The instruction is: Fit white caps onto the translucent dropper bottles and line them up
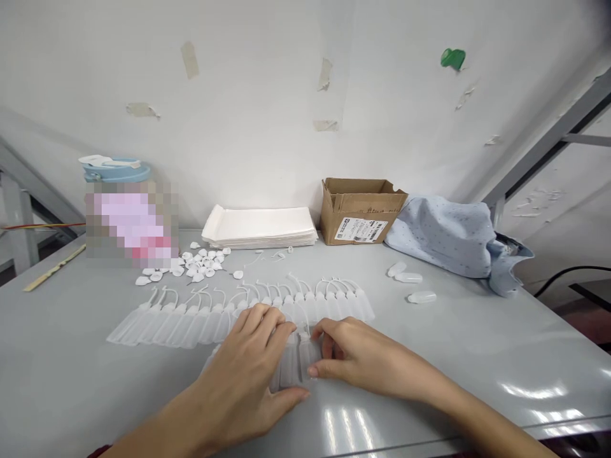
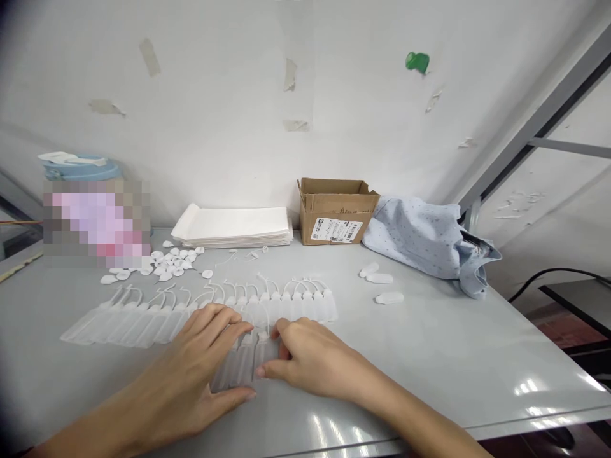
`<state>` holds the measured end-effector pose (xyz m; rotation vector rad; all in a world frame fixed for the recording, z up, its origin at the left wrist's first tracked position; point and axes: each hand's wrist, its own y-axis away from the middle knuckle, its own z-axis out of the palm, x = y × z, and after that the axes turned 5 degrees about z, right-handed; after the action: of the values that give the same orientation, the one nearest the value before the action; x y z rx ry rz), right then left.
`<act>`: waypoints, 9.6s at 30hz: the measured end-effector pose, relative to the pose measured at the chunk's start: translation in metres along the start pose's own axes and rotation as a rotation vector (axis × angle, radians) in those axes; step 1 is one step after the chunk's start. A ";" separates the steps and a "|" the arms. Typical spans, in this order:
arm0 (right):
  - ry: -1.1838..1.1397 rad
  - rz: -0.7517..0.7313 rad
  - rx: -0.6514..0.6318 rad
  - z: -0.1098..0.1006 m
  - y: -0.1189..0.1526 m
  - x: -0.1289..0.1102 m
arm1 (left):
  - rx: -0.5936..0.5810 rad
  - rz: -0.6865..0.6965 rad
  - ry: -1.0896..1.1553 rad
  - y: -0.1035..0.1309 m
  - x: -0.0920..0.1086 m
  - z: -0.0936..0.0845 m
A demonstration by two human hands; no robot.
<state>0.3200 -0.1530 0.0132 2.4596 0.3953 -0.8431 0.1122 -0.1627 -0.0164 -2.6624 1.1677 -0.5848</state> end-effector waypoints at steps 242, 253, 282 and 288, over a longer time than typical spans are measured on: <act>-0.101 -0.518 0.654 0.005 -0.022 0.002 | 0.261 -0.302 0.734 -0.042 -0.010 -0.023; -0.248 -0.448 0.574 0.007 -0.021 0.000 | 0.326 -0.264 0.709 -0.041 -0.008 -0.016; -0.658 -0.178 0.510 0.013 -0.021 -0.005 | 0.336 0.077 0.095 -0.033 -0.007 -0.005; -0.562 -0.109 0.472 0.010 -0.015 -0.006 | 0.321 0.151 -0.036 -0.031 -0.002 0.001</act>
<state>0.3043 -0.1468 0.0041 2.4617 0.1302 -1.7802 0.1324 -0.1403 -0.0081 -2.2862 1.1434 -0.6347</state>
